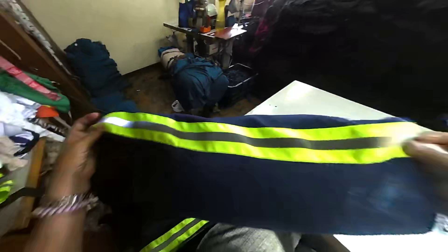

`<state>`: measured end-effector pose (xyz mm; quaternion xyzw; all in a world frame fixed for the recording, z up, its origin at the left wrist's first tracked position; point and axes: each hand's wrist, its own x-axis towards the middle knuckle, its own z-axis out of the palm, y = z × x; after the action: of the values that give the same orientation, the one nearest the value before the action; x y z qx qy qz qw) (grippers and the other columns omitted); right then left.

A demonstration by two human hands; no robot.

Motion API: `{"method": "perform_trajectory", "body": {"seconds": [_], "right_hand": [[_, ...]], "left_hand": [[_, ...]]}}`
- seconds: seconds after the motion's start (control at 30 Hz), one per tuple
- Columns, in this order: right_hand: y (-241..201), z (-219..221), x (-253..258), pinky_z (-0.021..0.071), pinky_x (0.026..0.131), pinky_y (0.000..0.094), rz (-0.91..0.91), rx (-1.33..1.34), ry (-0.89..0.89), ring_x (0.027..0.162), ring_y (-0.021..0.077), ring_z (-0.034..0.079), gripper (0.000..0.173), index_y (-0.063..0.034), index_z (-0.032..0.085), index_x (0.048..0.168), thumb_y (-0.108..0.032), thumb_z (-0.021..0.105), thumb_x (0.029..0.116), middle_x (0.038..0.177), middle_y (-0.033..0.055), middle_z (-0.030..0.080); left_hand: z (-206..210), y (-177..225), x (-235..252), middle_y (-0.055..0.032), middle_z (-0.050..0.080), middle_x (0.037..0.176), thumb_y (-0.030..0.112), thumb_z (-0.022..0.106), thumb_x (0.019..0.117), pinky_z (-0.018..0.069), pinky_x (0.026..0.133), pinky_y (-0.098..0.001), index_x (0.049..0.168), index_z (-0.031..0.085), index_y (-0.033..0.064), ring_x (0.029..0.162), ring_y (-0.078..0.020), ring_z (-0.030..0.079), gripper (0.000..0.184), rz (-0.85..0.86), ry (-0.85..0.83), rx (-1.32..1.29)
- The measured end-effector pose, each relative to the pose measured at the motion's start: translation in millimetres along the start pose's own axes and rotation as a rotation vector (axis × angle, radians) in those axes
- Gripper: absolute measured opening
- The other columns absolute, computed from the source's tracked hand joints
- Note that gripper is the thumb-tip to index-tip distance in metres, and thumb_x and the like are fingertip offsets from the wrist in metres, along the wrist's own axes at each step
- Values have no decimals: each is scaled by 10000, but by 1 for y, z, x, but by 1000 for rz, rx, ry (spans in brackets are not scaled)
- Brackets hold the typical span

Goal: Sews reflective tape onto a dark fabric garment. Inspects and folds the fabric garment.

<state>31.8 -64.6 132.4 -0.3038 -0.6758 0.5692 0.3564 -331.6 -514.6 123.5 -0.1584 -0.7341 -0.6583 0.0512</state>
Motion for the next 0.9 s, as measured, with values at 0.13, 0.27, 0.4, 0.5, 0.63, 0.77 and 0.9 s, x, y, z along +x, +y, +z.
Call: {"method": "perform_trajectory", "body": {"seconds": [0.13,0.27,0.4,0.5,0.63,0.77,0.9], "right_hand": [[31,82,43,433,497,150,113,-97,45,552,-22,502,165,-117,576,1112,-59,639,971,790,-62,604],[9,137,49,444,491,132,49,-61,-97,529,-46,503,133,-185,581,1076,-128,657,982,774,-114,616],[17,172,17,613,615,271,-8,-117,-274,645,44,647,165,-94,545,1157,-63,597,1003,874,-27,632],[74,191,-19,615,658,405,2,-343,-393,693,183,671,128,16,571,1139,-17,568,1015,900,116,643],[145,201,-62,550,841,626,101,-811,-582,937,403,700,194,7,612,1196,-53,603,1012,1029,230,695],[196,190,-77,498,947,645,339,-1006,-654,1115,467,651,274,-25,591,1301,-139,508,1066,1166,271,673],[206,189,-77,488,981,632,467,-1097,-670,1189,459,625,295,-49,574,1341,-121,492,1067,1255,271,646]], "left_hand": [[-17,-33,41,-54,562,1283,116,642,984,502,897,-309,1405,473,95,1049,-83,579,455,-149,181,63],[-74,-19,37,10,592,1194,93,601,995,557,849,-294,1420,432,130,988,-59,633,459,-34,304,-44],[-116,-27,-35,-19,558,1286,64,530,998,569,868,-325,1465,407,119,1046,-74,628,486,-62,405,217],[-128,-79,-114,-249,502,1407,18,521,983,495,1004,-440,1421,421,-78,1222,-266,558,460,-115,315,523],[-112,-143,-227,-336,559,1328,-3,518,973,440,1085,-551,1317,563,-111,1270,-463,535,364,-326,55,890],[-112,-188,-291,-341,528,1363,-19,512,982,452,1077,-554,1358,561,-58,1280,-476,529,381,-593,-23,962],[-109,-208,-301,-321,491,1426,-2,581,962,483,1049,-552,1400,554,6,1272,-474,546,438,-785,-245,1093]]}}
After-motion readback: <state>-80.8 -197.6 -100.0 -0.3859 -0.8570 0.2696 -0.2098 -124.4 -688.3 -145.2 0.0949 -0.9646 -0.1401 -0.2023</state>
